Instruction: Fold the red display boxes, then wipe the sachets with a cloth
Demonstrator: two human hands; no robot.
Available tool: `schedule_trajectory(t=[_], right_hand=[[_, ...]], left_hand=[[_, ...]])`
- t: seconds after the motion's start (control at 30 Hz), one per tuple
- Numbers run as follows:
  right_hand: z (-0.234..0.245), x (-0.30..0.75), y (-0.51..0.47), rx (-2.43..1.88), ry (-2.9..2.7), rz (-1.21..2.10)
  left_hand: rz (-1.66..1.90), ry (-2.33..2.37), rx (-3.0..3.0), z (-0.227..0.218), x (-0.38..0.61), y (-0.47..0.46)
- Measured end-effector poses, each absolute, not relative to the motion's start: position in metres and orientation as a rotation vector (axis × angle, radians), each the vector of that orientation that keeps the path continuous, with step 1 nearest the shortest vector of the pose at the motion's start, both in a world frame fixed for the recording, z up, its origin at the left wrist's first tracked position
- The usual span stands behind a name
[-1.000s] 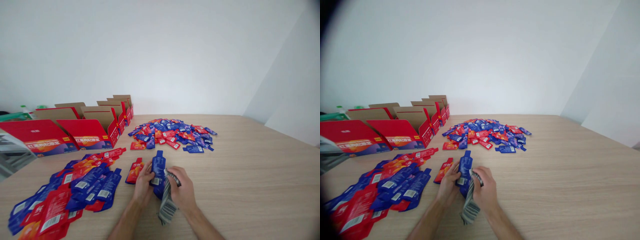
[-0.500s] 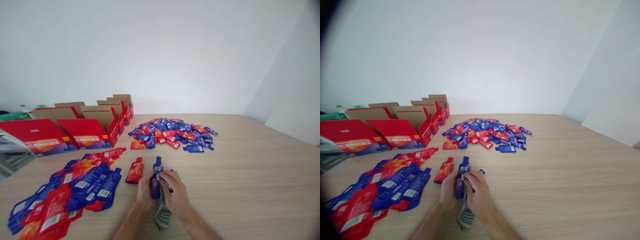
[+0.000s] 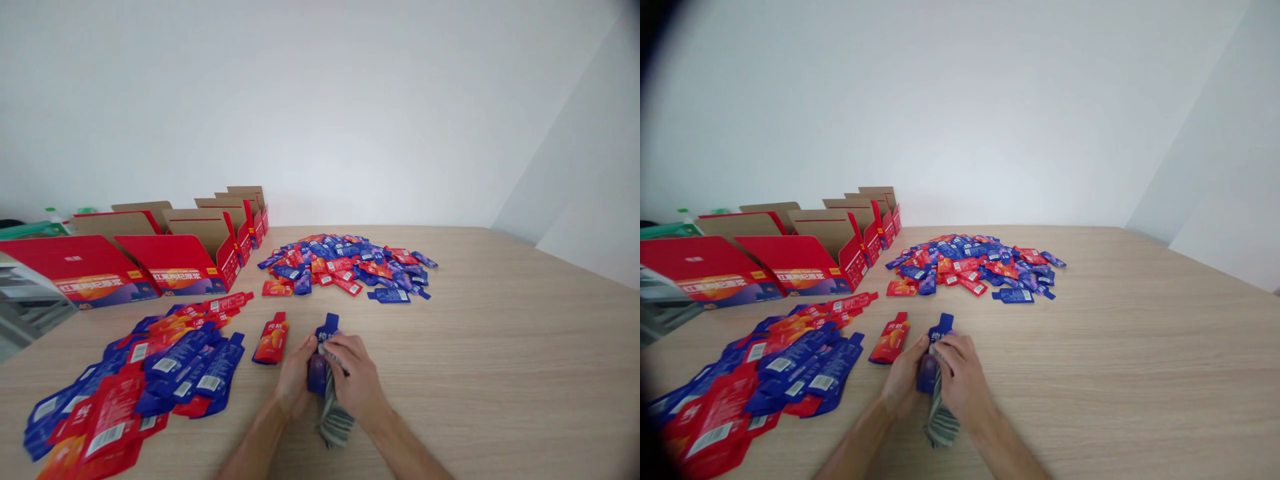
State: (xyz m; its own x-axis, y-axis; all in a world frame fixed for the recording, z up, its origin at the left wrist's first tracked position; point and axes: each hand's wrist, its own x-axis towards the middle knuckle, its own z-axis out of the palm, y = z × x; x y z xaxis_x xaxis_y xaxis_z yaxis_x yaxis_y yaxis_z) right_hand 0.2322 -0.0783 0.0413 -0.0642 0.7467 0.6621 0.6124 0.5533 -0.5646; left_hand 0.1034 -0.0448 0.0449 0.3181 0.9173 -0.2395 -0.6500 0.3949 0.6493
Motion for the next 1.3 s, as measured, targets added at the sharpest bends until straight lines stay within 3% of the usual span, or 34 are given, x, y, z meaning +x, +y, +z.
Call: schedule_trajectory(t=[0.13, 0.4, 0.8, 1.17, 1.3], right_hand=[[0.039, 0.242, -0.072, -1.212, -1.599, 0.097], [0.046, 0.229, -0.084, -1.061, -1.849, 0.258], [0.037, 0.250, -0.069, -1.325, -1.530, 0.074], [0.034, 0.251, -0.066, -1.395, -1.553, 0.153], [0.031, 0.253, -0.066, -1.408, -1.561, 0.164]], left_hand=[[1.045, 0.614, 0.512, 0.043, 0.109, -0.049], [1.096, 0.679, 0.550, 0.035, 0.101, -0.044], [0.956, 0.746, 0.781, 0.042, 0.105, -0.047], [1.498, 1.243, 1.214, 0.037, 0.065, -0.011], [1.409, 1.454, 1.644, 0.024, 0.051, 0.001]])
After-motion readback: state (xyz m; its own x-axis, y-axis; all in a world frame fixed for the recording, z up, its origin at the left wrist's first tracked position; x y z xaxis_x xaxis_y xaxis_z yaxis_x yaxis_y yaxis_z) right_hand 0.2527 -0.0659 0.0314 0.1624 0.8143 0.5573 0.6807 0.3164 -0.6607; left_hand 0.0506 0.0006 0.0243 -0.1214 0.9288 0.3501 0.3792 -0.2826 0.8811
